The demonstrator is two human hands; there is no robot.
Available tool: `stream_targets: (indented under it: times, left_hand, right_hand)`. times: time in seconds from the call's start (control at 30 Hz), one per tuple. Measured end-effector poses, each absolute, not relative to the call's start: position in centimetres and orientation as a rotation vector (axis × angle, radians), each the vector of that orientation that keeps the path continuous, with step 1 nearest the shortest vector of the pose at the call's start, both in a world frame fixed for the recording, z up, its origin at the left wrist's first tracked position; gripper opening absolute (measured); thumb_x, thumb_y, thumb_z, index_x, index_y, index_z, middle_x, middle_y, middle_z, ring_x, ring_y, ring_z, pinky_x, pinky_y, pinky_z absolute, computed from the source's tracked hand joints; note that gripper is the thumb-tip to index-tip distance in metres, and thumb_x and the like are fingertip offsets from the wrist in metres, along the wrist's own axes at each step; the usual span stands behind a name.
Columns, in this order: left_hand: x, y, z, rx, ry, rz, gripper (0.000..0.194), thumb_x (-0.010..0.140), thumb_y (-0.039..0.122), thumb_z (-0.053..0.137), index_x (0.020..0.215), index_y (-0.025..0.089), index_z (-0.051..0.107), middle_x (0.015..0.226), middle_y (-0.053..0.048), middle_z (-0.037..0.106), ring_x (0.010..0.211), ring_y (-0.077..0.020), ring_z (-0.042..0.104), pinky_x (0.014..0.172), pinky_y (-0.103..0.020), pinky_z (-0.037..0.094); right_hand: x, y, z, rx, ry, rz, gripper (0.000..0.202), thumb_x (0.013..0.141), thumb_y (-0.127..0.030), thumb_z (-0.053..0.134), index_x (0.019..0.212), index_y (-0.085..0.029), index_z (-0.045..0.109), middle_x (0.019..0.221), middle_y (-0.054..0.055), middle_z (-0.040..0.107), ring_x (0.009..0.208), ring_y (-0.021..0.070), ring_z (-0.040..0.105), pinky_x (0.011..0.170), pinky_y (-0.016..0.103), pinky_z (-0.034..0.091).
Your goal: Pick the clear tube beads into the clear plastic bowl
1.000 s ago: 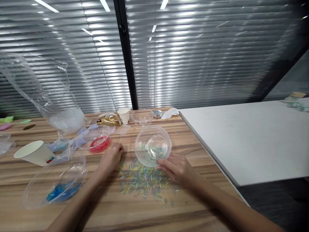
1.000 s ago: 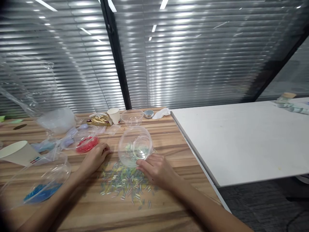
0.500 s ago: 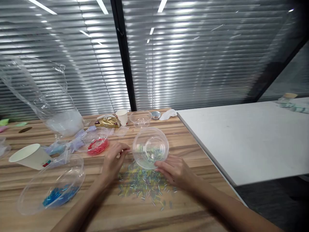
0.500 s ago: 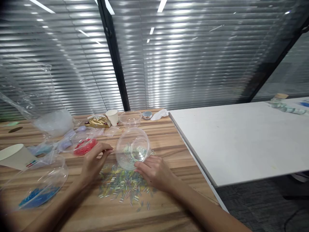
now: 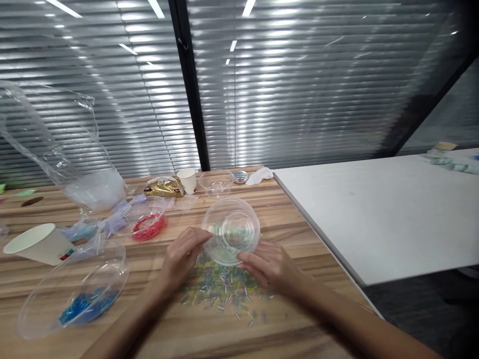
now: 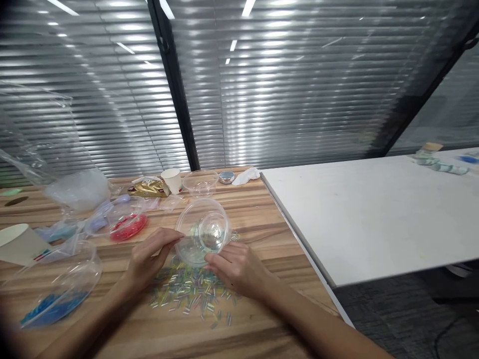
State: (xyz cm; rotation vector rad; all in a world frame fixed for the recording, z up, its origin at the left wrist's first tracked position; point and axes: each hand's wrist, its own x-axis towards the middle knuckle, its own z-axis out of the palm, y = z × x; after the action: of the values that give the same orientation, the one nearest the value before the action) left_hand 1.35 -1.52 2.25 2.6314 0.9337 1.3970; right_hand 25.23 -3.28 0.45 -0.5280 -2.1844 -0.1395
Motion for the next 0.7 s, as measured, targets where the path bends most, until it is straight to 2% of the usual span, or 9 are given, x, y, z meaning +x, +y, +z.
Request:
stream_targets:
  times: [0.53,0.7]
  left_hand:
    - [0.5,-0.8,2.4,2.57,1.154,1.448,0.014,0.085,0.014,0.055,0.094,0.02,0.064,0.082,-0.003,0.068,0.078,-0.0152,0.062,0.071,-0.028,0.049]
    - [-0.6,0.4,1.6,2.491,1.346,1.224,0.015,0.086,0.021,0.051,0.092,0.019,0.065,0.085,-0.005,0.069,0.079,-0.0174,0.064,0.071,-0.029,0.05]
  right_hand:
    - [25.4,-3.2,0.9,-0.539,-2.181,-0.153,0.011,0.091,-0.016,0.05,0.089,-0.012,0.06,0.066,0.004,0.064,0.056,0.0141,0.057,0.054,0.026,0.044]
    - [25.5,-3.0,0.8,-0.556,-2.164,-0.166,0.012,0.091,-0.017,0.049,0.089,-0.012,0.06,0.065,0.004,0.064,0.057,0.0145,0.058,0.053,0.026,0.044]
